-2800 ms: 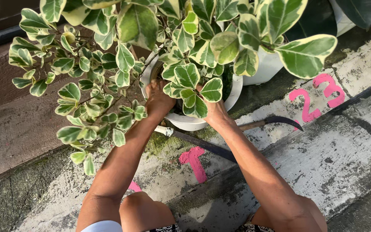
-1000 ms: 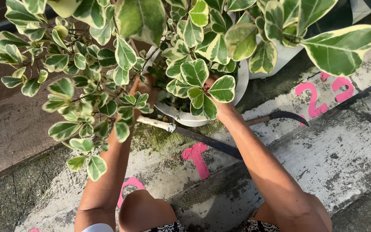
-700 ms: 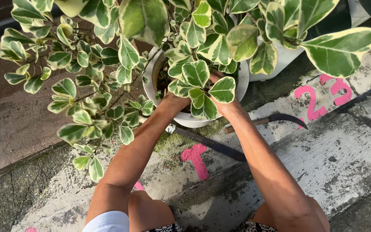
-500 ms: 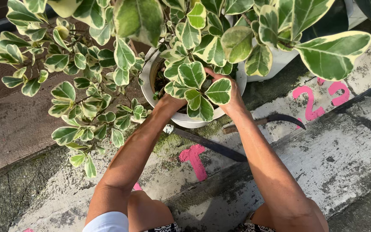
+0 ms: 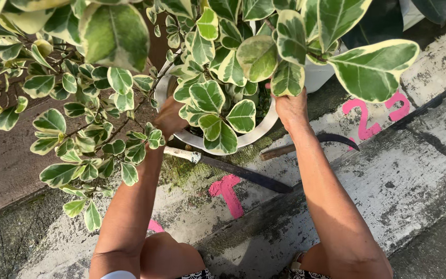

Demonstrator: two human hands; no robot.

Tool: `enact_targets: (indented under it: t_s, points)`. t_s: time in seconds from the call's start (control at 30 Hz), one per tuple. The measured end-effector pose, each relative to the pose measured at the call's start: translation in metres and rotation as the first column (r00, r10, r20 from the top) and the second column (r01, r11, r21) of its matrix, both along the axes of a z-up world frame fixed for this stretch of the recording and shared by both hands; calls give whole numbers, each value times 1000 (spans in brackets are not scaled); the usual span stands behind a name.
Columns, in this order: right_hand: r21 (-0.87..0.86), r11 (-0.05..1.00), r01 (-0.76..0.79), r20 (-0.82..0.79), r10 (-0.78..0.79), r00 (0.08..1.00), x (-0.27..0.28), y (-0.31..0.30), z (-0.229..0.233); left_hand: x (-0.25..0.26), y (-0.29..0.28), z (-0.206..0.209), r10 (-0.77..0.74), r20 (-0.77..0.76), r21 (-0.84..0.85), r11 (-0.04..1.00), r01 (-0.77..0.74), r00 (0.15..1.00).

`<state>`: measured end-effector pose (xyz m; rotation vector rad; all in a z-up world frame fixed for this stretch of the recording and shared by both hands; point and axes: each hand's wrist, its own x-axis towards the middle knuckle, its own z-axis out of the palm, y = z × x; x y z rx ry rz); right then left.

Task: The person prunes various potted plants by hand and using a sickle, removing dry leaves and clearing the soil at the base of the stems.

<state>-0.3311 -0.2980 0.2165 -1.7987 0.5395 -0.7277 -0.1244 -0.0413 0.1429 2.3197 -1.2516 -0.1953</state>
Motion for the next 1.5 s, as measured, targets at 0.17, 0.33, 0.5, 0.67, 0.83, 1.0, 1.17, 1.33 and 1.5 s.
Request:
enact_targets:
  t_s: [0.17,0.33,0.5,0.67,0.83,1.0,1.17,1.33,1.5]
  points:
    - [-209,976,63,172,-27,985,1,-8,-19,-25,-14,1,4,-295,-47,999,-19,955]
    - [4,1000,10,187,-11,982,7,-18,-43,-81,-77,-2,-152,-170,-227,968,112,974]
    - [-121,992,36,19,-34,999,2,-9,-42,-96,-96,5,-193,-123,-276,949,153,974]
    - [-222,975,-17,48,28,998,-2,-5,-36,-94,-97,5,-214,-129,-294,941,169,968]
    - [-234,971,38,-7,-41,999,-3,-3,-27,-81,-90,-7,-201,-163,-300,943,146,966]
    - [-156,987,-26,-37,20,999,-4,6,-12,-45,-58,-13,-148,-252,-316,947,63,956]
    - [-159,984,-75,-61,66,996,-7,17,3,-25,-10,-6,-184,-530,-427,901,-73,828]
    - [-135,966,-218,-189,191,963,-8,23,16,-24,91,2,-570,-741,-629,774,-68,356]
    - [-221,929,-298,-331,216,919,-10,46,37,-21,219,-25,145,-835,-297,693,-657,531]
